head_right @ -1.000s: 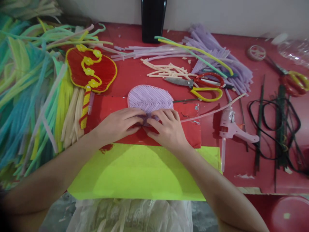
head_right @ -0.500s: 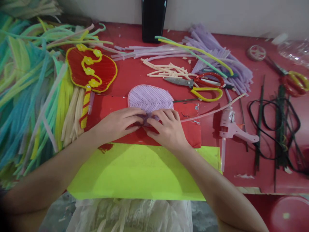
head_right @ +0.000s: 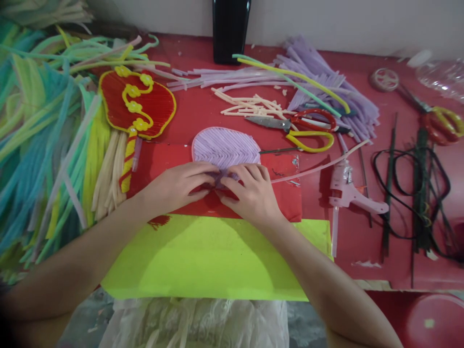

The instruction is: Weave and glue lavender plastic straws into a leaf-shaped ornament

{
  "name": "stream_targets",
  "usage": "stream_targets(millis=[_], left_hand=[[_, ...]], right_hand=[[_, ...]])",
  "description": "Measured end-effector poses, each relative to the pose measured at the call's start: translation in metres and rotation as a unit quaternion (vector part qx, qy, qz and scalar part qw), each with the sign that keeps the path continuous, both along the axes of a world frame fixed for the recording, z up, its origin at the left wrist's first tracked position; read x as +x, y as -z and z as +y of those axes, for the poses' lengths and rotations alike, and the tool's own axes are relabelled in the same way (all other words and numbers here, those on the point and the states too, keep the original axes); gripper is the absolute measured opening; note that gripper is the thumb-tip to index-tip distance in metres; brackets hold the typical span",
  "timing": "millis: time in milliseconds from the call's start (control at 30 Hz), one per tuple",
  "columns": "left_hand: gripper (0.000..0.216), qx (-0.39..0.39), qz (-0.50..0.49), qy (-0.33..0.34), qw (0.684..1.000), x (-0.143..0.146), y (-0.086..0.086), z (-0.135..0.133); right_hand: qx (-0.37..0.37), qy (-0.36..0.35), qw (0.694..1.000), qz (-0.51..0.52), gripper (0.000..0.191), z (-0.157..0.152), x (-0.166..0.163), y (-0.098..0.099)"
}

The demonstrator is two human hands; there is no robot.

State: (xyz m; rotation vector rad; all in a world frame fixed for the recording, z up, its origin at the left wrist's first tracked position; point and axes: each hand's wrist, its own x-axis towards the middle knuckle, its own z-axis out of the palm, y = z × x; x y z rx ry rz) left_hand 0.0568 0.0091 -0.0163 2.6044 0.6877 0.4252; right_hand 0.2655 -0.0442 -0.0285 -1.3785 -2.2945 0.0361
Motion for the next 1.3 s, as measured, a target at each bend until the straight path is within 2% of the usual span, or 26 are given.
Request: stream_targets(millis=[433,867,1300], left_hand=[[0.015,-0.003,-0.008,-0.008,1.0,0.0006,0.0014,-0.001],[0.015,-0.005,-0.009,-0.007,1.0,0.0003,0.0031,-0.0009],[0.016,-0.014,-0.008,-0.003,1.0,0.0003,0.0013,0.0001]], right_hand=[[0.021,0.0,1.0,-0.009,0.009,0.0002,-0.0002,-0.0001],[-0.011,-0.002,1.0,-0.001,0.013,0.0007,0.0017,0.0004],[0.002,0.008,1.0,-0.003,0.01,-0.0004,-0.0009,0.0009]])
